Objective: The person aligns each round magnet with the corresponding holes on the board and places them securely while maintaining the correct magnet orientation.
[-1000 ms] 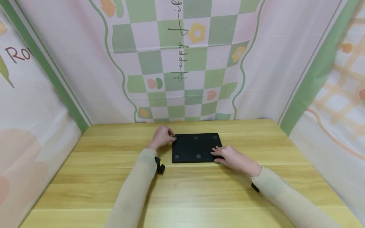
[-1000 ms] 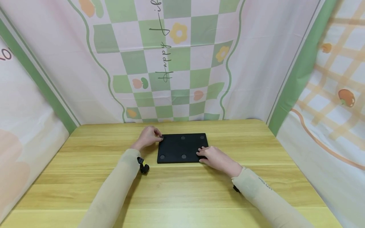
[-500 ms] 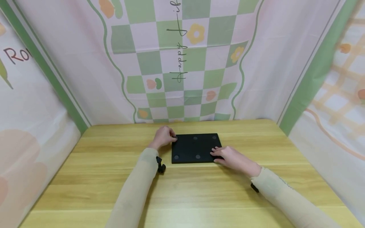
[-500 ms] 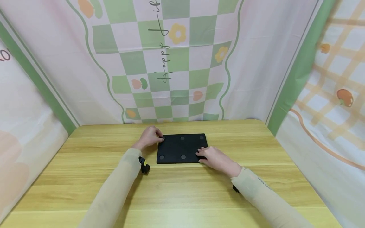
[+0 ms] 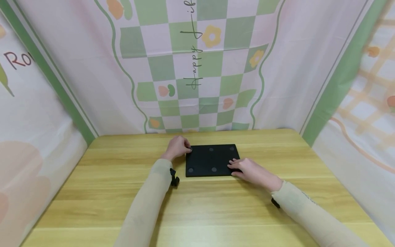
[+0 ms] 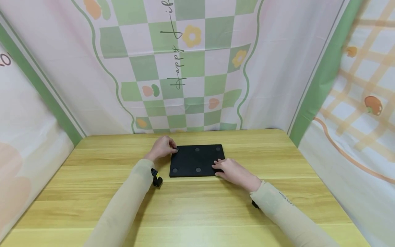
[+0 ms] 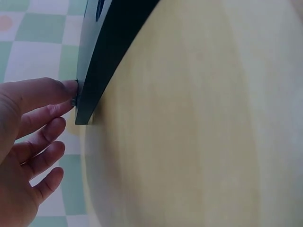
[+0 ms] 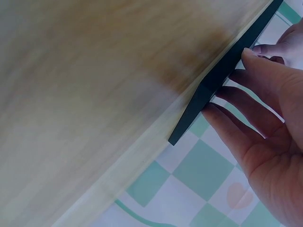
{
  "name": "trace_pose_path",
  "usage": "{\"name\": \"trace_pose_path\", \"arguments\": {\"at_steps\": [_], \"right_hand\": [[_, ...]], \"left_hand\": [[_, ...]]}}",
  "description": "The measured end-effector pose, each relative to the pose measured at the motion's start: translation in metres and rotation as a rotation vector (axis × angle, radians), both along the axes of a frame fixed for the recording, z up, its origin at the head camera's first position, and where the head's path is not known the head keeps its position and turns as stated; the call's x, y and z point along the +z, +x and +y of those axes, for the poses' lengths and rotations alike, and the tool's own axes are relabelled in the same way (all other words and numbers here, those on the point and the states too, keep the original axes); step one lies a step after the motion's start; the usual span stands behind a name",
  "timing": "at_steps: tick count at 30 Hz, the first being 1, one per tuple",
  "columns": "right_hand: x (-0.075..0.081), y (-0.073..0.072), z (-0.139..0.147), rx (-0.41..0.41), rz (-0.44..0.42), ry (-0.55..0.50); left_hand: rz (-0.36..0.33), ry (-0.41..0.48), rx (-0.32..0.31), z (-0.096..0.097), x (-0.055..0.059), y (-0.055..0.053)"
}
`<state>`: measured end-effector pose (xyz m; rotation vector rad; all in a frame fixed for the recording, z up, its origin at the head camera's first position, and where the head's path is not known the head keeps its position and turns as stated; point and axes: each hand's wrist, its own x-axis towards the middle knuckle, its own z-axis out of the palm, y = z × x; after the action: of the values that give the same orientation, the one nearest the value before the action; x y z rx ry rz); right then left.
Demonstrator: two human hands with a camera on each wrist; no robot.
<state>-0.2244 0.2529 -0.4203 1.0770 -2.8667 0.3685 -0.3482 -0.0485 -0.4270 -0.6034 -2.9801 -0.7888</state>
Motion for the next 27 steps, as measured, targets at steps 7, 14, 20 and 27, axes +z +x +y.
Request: {"name": "trace_pose_path", "arguments": {"at_steps": [7, 14, 20, 27], "right_hand": [[-0.0013, 0.0004, 0.0001, 0.007, 0.005, 0.005], [0.0000, 0.0003, 0.0002, 0.004, -0.002, -0.002], [0.0008, 0.0002, 0.0000, 0.005, -0.003, -0.002], [-0.0005, -0.0001, 0.0009, 0.004, 0.004, -0.001]], "left_hand": [[0.001, -0.020, -0.005, 0.0015, 0.0037, 0.0019], [0.000, -0.021, 0.000, 0.0022, 0.0034, 0.0012], [0.009, -0.038, -0.001, 0.0027, 0.0041, 0.0007], [0.062, -0.090, -0.006, 0.0011, 0.0056, 0.0034]]}}
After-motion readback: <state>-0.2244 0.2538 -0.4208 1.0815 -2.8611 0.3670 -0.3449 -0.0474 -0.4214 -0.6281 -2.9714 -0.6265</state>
